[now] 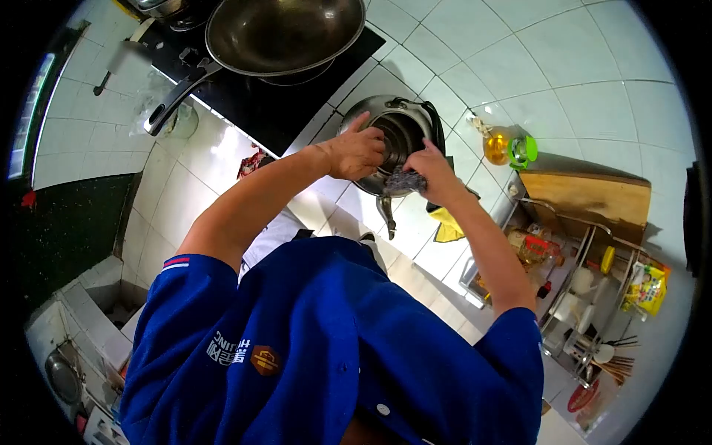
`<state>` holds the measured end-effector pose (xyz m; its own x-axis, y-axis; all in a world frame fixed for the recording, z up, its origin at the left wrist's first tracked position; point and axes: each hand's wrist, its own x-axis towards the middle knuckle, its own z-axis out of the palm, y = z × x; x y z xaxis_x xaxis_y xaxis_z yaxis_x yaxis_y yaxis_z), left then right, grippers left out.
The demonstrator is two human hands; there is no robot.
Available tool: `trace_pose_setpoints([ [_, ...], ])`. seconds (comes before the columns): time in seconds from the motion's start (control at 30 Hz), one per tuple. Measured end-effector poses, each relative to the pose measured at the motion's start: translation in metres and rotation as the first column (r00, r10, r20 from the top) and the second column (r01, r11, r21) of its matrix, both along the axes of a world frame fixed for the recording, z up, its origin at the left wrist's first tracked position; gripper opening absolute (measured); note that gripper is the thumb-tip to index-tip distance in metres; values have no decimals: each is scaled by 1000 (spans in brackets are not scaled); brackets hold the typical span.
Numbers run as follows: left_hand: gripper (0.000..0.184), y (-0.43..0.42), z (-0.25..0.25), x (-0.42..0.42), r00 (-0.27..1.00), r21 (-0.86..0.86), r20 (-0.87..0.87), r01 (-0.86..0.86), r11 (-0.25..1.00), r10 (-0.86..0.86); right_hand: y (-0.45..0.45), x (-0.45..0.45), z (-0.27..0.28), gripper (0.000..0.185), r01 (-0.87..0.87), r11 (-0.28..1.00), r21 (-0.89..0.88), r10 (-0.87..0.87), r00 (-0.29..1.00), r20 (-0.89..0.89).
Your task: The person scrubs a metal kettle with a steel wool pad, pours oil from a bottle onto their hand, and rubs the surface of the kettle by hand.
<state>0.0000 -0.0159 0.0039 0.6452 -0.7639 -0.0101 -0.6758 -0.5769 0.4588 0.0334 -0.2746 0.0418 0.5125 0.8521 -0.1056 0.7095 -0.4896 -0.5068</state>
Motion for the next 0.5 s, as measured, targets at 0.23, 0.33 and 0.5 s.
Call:
trace_pose_setpoints([
  [0.23, 22, 3, -6, 6, 999, -13, 21, 38, 999, -38, 2, -4, 4, 37, 11, 1000, -1, -11, 1000, 18],
  [0.33, 23, -1, -8, 3, 995, -52, 91, 48, 997, -43, -2, -6, 11, 41, 60, 992, -110, -61, 998, -9],
  [0.5, 21, -3, -7, 8, 995, -65, 71, 80, 995, -76, 9, -20, 5, 39, 55, 996, -73, -52, 998, 37],
])
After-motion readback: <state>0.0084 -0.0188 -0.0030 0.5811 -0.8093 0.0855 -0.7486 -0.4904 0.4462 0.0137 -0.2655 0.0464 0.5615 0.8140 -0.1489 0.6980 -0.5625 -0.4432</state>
